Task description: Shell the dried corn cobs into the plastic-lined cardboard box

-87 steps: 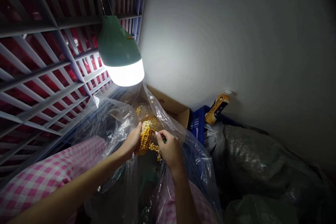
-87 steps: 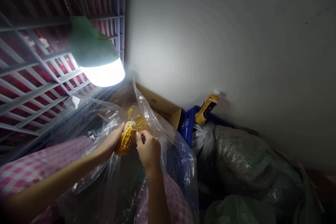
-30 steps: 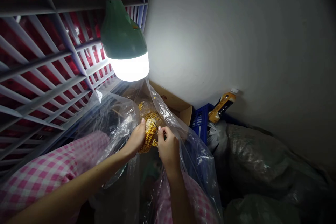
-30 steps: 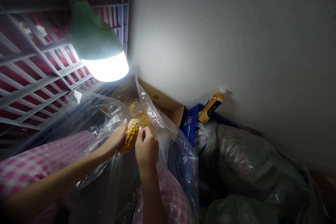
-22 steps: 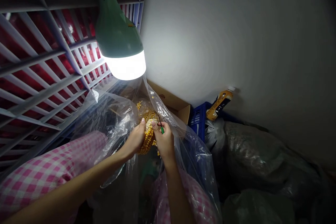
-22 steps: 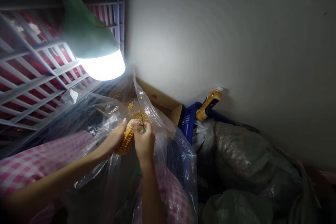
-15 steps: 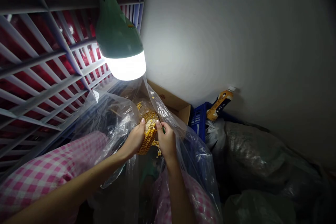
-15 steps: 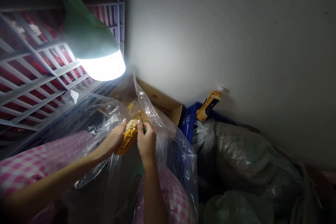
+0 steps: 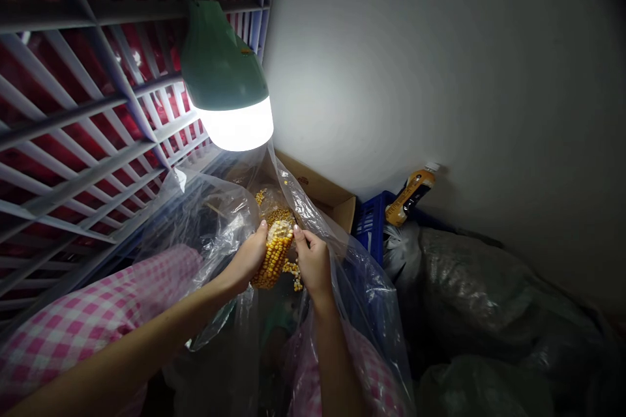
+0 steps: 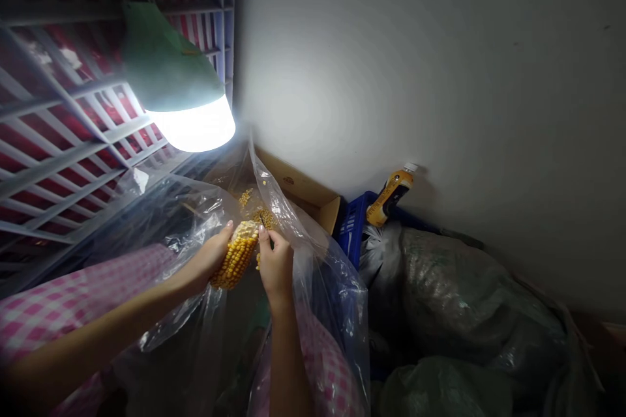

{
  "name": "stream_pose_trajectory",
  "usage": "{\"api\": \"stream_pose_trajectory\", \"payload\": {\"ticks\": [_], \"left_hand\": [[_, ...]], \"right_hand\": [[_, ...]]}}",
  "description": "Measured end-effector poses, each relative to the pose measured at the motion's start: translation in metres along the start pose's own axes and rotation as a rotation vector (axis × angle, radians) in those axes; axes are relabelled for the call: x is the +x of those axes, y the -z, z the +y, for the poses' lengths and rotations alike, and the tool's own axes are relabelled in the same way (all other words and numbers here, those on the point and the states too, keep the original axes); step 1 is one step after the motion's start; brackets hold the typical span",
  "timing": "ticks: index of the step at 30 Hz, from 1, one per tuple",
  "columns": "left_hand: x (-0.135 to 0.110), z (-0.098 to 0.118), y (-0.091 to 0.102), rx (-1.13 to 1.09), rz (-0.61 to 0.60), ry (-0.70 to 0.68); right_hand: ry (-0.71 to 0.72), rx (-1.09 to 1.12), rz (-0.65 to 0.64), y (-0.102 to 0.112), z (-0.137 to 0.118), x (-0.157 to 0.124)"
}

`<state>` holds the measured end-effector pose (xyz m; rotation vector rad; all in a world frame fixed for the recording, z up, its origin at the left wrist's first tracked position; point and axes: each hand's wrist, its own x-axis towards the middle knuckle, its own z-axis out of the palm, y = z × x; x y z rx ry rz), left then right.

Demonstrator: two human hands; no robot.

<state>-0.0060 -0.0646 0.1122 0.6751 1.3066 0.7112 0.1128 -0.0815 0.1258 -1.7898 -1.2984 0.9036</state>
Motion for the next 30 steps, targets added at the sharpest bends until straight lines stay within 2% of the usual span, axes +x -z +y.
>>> {"api": "stream_pose_trajectory", "payload": {"ticks": [3, 6, 12, 14, 18, 21, 27, 30], "left_hand": [[-0.001, 0.002, -0.001, -0.051, 0.01, 0.044], [-0.002, 0.002, -0.003, -0.089, -0.024, 0.059], [-0.002, 0.005, -0.002, -0.343, -0.112, 0.211], [0.002, 0.006, -0.001, -0.423, -0.138, 0.236], [0.01, 0.005, 0.003, -0.469, -0.044, 0.181], [0.011, 0.006, 0.003, -0.447, 0.004, 0.17], [0.003, 0.01, 0.001, -0.334, -0.047, 0.185], [0.001, 0.01, 0.0, -0.262, -0.059, 0.167]], "right_hand": [[-0.052, 0.079, -0.022, -0.001, -0.002, -0.003], [-0.041, 0.089, -0.005, -0.004, -0.004, -0.003], [-0.069, -0.004, 0.175, 0.006, -0.009, -0.002], [-0.001, -0.028, 0.107, 0.014, -0.013, -0.007], [0.102, -0.1, -0.095, 0.024, -0.021, -0.022], [0.085, -0.172, -0.143, 0.027, -0.023, -0.028], [0.015, -0.207, -0.188, 0.031, -0.024, -0.026], [-0.03, -0.217, -0.251, 0.037, -0.024, -0.026]]}}
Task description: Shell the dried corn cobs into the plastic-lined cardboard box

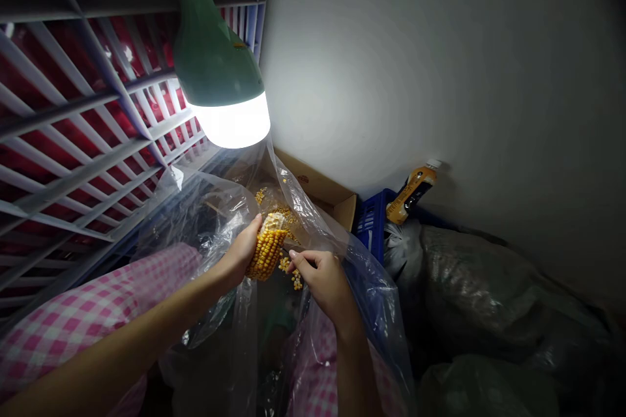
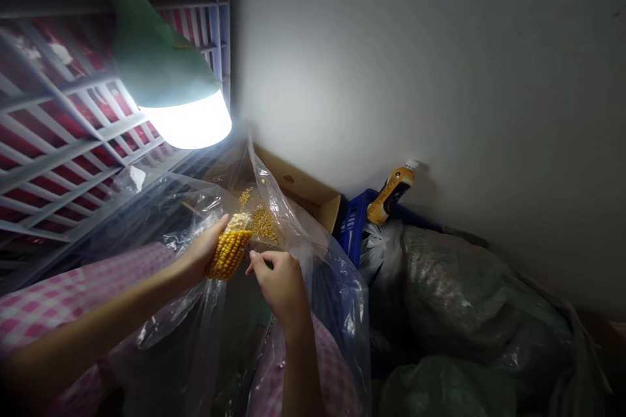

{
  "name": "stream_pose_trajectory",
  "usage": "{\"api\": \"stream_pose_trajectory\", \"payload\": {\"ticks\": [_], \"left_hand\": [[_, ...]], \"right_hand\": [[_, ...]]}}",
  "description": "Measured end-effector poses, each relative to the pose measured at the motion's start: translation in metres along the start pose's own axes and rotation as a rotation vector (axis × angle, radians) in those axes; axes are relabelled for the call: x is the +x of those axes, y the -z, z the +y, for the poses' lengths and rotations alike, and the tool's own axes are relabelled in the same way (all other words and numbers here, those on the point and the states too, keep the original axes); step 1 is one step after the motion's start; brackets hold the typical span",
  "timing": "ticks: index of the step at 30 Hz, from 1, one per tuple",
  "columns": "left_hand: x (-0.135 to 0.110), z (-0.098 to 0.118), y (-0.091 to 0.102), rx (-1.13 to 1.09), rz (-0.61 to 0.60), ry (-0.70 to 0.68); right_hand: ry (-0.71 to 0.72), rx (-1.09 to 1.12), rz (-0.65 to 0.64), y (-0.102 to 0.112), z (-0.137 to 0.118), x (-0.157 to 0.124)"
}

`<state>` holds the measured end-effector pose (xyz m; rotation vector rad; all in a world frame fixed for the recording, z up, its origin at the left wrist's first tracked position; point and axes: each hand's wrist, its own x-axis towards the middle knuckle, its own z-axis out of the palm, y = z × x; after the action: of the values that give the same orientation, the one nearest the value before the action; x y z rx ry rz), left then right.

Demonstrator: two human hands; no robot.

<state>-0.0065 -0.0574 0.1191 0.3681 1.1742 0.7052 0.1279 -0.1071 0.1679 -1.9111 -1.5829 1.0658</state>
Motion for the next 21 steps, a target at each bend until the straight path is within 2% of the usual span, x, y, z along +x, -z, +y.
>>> {"api": "stream_pose_trajectory", "payload": {"ticks": [3, 8, 10, 15, 18, 21], "left_hand": [[0.001, -0.003, 0.0, 0.089, 0.0, -0.027], [0.003, -0.007, 0.001, 0.203, 0.003, -0.098], [0.001, -0.007, 0.001, 0.208, 0.008, -0.062], [-0.005, -0.005, 0.001, 0.216, 0.005, 0.129], [-0.005, -0.004, 0.002, 0.198, 0.002, 0.131], [-0.002, -0.006, 0.004, 0.191, 0.026, 0.12]], "right_hand": [[-0.016, -0.002, -0.053, 0.005, 0.003, -0.003], [0.027, 0.008, -0.063, 0.007, 0.008, -0.002], [0.041, 0.021, -0.091, 0.007, 0.01, 0.0], [0.006, 0.146, -0.21, 0.007, 0.016, 0.005], [-0.011, 0.244, -0.219, 0.004, 0.018, 0.005], [-0.026, 0.233, -0.183, -0.002, 0.017, 0.005]]}}
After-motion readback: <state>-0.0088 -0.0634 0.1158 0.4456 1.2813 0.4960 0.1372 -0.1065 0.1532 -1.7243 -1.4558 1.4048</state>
